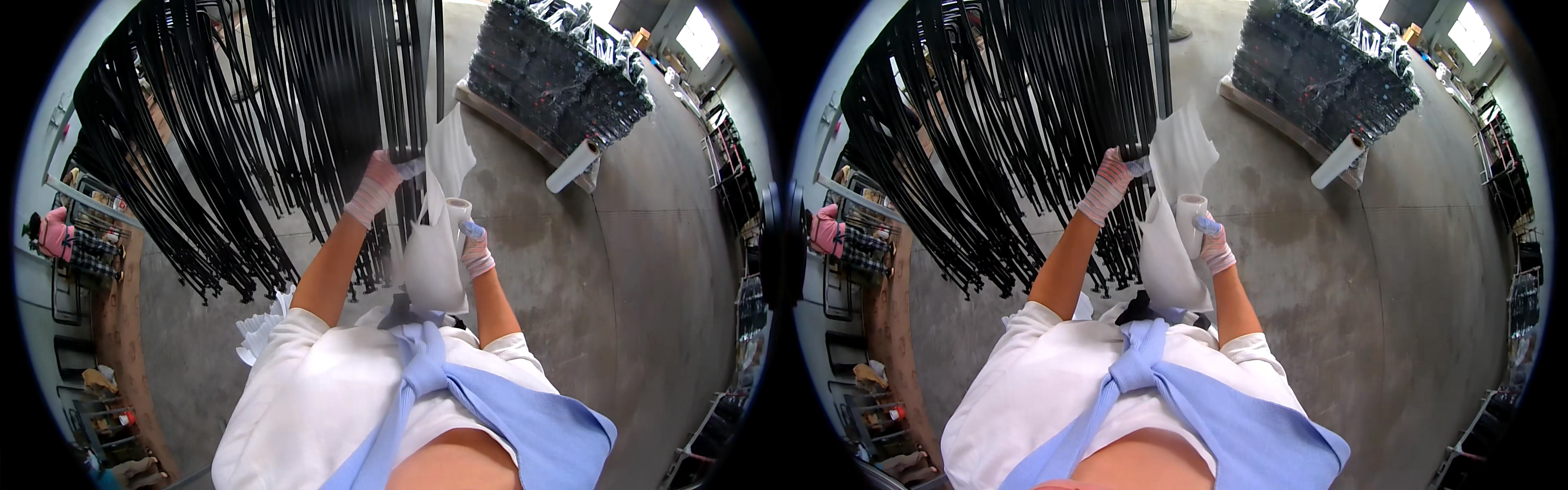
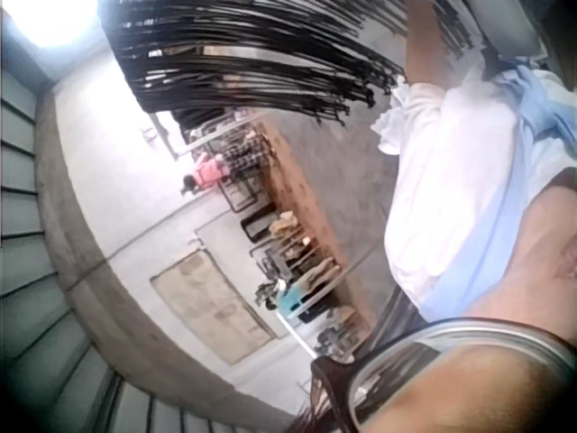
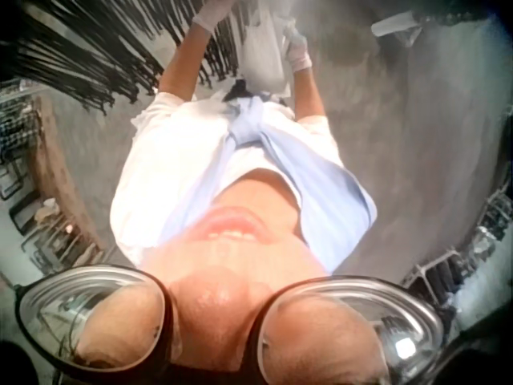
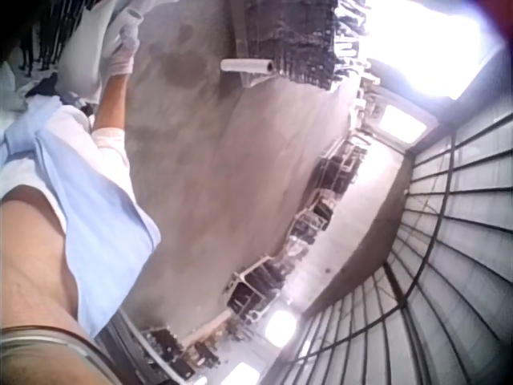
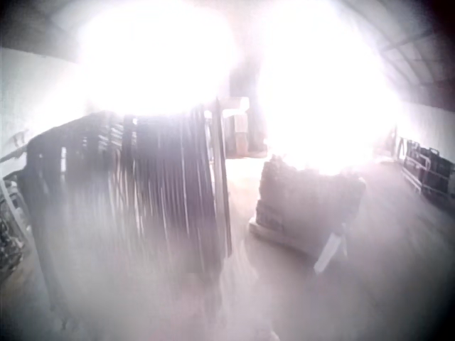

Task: The person wraps individual black metal rods with white paper and secures them with tape. They pick up a rod from a rack, place a sheet of paper around it, and use a roll of tape to fasten the paper in place. The wrapped rods are then placed back onto the rack.

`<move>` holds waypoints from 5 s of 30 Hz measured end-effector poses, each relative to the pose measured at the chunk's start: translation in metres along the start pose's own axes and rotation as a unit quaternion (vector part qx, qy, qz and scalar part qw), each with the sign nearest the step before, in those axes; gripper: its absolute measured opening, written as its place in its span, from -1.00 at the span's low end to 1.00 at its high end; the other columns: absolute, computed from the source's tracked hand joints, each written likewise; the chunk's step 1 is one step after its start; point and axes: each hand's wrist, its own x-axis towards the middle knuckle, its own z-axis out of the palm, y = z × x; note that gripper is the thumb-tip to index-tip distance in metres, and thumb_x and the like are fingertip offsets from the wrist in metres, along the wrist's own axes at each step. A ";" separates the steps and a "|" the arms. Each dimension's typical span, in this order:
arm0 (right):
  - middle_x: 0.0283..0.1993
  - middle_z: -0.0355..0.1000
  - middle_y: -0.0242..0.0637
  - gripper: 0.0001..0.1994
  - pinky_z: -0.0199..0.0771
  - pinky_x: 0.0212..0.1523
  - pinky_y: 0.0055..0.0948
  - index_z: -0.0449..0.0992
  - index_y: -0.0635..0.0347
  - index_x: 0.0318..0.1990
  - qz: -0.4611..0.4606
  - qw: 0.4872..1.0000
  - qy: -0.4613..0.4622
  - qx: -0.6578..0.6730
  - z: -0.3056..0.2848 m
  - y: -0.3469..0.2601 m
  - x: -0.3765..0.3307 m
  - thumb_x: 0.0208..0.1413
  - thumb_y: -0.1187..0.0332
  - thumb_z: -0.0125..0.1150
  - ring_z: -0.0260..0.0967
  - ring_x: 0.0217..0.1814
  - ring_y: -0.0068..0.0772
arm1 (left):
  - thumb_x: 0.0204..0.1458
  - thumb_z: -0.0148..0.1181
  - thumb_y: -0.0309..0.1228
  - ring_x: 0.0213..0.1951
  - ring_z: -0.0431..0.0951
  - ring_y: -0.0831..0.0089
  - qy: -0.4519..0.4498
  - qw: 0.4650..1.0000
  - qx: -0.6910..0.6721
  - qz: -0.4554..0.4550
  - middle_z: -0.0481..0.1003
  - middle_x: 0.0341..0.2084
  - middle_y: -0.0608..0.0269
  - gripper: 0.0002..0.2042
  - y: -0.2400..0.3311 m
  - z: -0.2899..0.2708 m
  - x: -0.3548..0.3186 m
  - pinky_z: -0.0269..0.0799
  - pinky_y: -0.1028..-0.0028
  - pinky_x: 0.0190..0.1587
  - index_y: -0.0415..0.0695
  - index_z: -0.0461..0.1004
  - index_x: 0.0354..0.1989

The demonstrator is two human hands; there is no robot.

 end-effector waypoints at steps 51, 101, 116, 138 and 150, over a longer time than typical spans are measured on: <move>-0.61 0.26 -0.50 -0.79 0.35 -0.56 -0.47 0.32 0.00 -0.18 -0.225 0.801 0.555 0.008 -0.197 0.208 -0.201 -0.01 0.34 -0.06 0.22 -0.69 -0.57 | -0.02 -0.01 -0.37 -0.18 0.36 0.58 -0.357 0.899 -0.169 -0.190 0.37 -0.20 0.43 -0.65 -0.133 0.002 -0.084 0.26 0.58 -0.16 -0.09 0.25 -0.01; 0.11 0.08 -0.11 -0.13 0.00 0.12 -0.46 0.12 0.30 0.06 0.000 0.887 0.307 -0.346 -0.042 0.143 -0.130 -0.56 0.24 0.37 0.01 0.15 -0.29 | -0.25 0.18 -0.60 -0.22 0.41 0.54 0.159 -0.883 0.328 0.295 0.42 -0.27 0.26 -0.62 -0.203 0.014 -0.170 0.33 0.53 -0.12 -0.20 0.32 -0.15; -0.03 0.21 -0.15 -0.39 0.17 0.00 -0.42 0.28 0.22 -0.14 0.006 0.809 -0.063 -0.584 -0.028 0.128 -0.090 -0.52 0.32 0.30 0.18 -0.02 -0.23 | 0.05 -0.15 -0.22 -0.11 0.34 0.49 0.211 -0.923 0.174 0.269 0.30 -0.10 0.26 -0.61 -0.163 -0.022 -0.195 0.30 0.50 -0.09 -0.11 0.16 0.04; -0.30 0.35 -0.48 -0.52 0.26 -0.17 -0.57 0.37 0.19 -0.23 0.219 0.917 -0.046 -0.332 -0.076 0.051 -0.092 -0.51 0.54 0.24 0.22 -0.24 -0.64 | -0.28 0.28 -0.52 -0.41 0.42 0.68 0.115 -0.976 0.029 0.182 0.48 -0.49 0.43 -0.78 -0.143 0.023 -0.131 0.36 0.61 -0.32 -0.13 0.47 -0.38; -0.24 0.33 -0.38 -0.42 0.25 -0.11 -0.51 0.30 0.19 -0.11 0.158 0.834 -0.140 -0.509 -0.068 0.029 -0.081 -0.47 0.42 0.30 0.24 -0.20 -0.52 | -0.22 0.25 -0.40 -0.43 0.39 0.65 -0.058 -0.987 -0.050 0.138 0.47 -0.47 0.39 -0.78 -0.159 0.056 -0.149 0.34 0.58 -0.32 -0.18 0.44 -0.37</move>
